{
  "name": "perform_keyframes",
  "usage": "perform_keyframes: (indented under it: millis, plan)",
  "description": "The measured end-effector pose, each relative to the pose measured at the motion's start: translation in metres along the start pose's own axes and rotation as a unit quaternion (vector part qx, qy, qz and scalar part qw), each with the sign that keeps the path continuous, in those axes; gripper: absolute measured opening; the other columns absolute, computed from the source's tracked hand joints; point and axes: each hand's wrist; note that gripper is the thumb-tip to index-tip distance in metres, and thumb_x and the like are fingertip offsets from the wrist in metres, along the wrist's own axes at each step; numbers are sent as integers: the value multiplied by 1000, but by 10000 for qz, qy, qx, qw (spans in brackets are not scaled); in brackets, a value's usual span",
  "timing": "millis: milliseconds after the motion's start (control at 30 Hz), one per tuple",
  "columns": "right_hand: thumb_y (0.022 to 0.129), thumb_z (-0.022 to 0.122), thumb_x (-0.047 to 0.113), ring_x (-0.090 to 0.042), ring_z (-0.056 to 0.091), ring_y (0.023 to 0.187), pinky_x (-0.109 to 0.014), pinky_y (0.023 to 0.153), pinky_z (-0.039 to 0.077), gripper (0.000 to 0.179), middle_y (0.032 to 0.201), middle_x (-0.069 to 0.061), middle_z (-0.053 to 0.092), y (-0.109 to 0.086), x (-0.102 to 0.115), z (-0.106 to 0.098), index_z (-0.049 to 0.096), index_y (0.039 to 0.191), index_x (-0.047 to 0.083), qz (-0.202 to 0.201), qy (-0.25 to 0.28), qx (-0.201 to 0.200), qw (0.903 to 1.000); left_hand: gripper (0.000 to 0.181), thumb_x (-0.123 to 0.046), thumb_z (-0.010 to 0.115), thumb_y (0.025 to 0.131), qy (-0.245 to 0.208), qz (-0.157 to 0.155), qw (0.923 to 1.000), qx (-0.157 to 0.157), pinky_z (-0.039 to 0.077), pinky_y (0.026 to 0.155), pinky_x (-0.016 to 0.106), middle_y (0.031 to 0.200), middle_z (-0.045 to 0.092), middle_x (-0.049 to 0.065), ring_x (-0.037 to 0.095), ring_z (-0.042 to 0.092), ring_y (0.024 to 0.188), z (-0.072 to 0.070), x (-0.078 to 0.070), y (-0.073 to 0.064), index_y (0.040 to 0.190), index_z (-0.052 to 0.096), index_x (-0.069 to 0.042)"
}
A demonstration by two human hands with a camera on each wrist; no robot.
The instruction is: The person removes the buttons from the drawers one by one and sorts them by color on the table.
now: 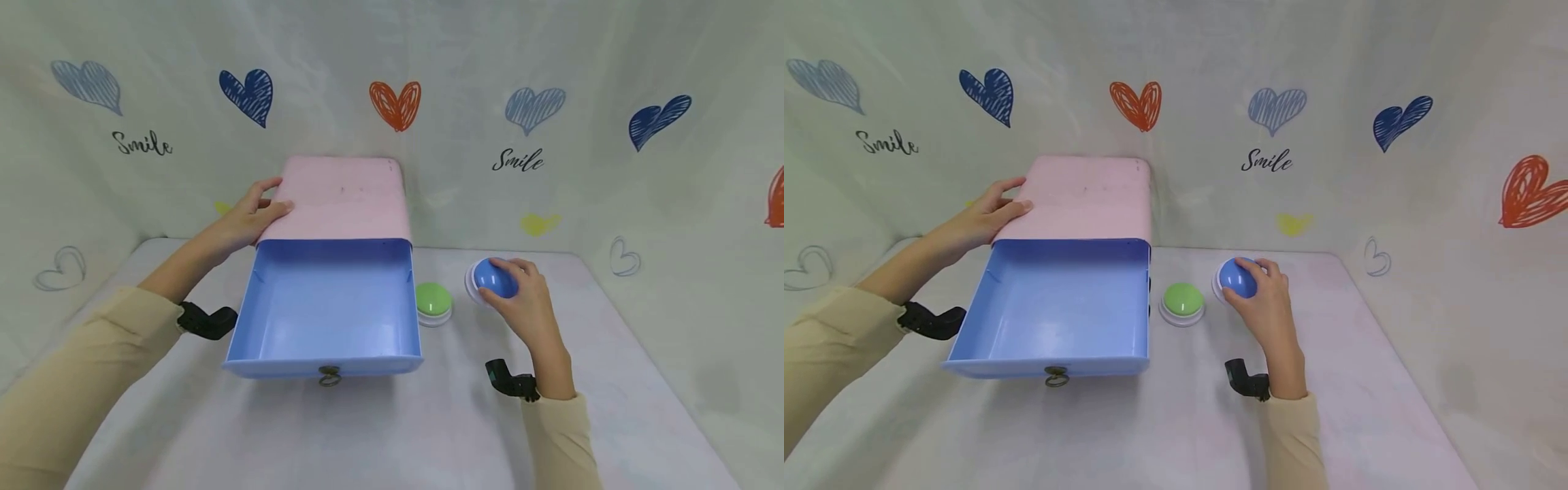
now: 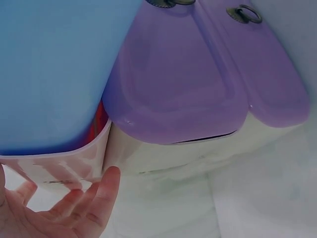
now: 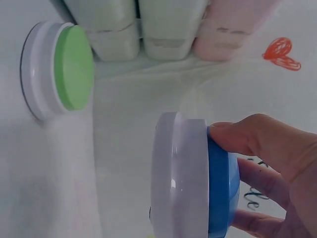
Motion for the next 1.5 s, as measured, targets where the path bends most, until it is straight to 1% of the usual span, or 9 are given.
perform_keyframes:
  millis: [133,267,600,700,833,1000,1200,1400,1500]
  plan:
    - [83,68,17,-46,35,123,-63,97,32,51,135,-26,39,4,-14,9,52,129,4,133,22,123,9998,74,-46,37,97,-9,26,10000,54,50,81,40,144,18,29,43,44,113,-2,2,-1,150,-7,-20]
    - [84,66,18,-47,34,125,-62,98,31,52,137,-26,37,8,-26,16,50,131,4,267,31,250,9993,74,-45,37,96,-3,-28,10000,-7,49,81,40,144,18,30,43,43,114,-2,3,-1,150,-7,-20]
    - [86,64,19,-47,31,129,-60,103,28,54,141,-27,34,14,-45,28,46,135,5,603,6,553,9967,74,-46,39,96,-5,-61,9999,-83,49,80,36,143,20,29,42,44,113,-2,0,-1,150,-5,-21]
    - [86,64,18,-47,30,130,-59,104,26,54,141,-27,33,15,-50,32,46,135,5,588,27,647,9962,73,-46,38,96,-6,-32,10000,-42,49,82,40,144,19,29,42,44,113,-2,1,0,150,-6,-21]
    - [87,64,18,-47,30,130,-59,104,25,55,141,-28,32,16,-52,38,44,136,4,570,-39,803,9951,74,-46,38,96,-38,-31,10000,-27,49,81,38,144,18,29,42,44,113,-2,1,1,150,-6,-21]
    - [87,63,18,-47,29,130,-59,105,25,56,142,-27,32,19,-51,44,43,137,4,626,-106,945,9935,74,-46,39,96,-45,-83,9999,-73,49,76,31,143,19,29,41,44,112,-3,1,1,150,-5,-21]
    - [88,62,20,-46,29,131,-59,104,26,56,143,-27,31,20,-51,48,42,138,4,693,-264,1043,9918,74,-45,39,96,-70,-82,9999,-67,47,75,31,143,19,29,40,44,112,-3,0,1,150,-5,-20]
    - [89,61,20,-47,29,130,-60,103,27,55,143,-28,31,21,-54,50,42,138,4,733,-339,1064,9910,74,-46,39,96,-84,-41,10000,-35,48,77,33,144,18,29,42,43,114,-3,1,2,150,-6,-19]
    - [89,61,21,-48,29,130,-61,103,27,55,143,-28,30,21,-55,51,41,138,4,736,-385,1127,9901,75,-46,39,96,-73,-42,10000,-24,48,81,38,144,18,29,42,43,114,-2,1,1,150,-6,-20]
Point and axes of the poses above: each hand's wrist, its own y-axis towards the middle knuckle, its own z-axis out of the palm, x = y × z
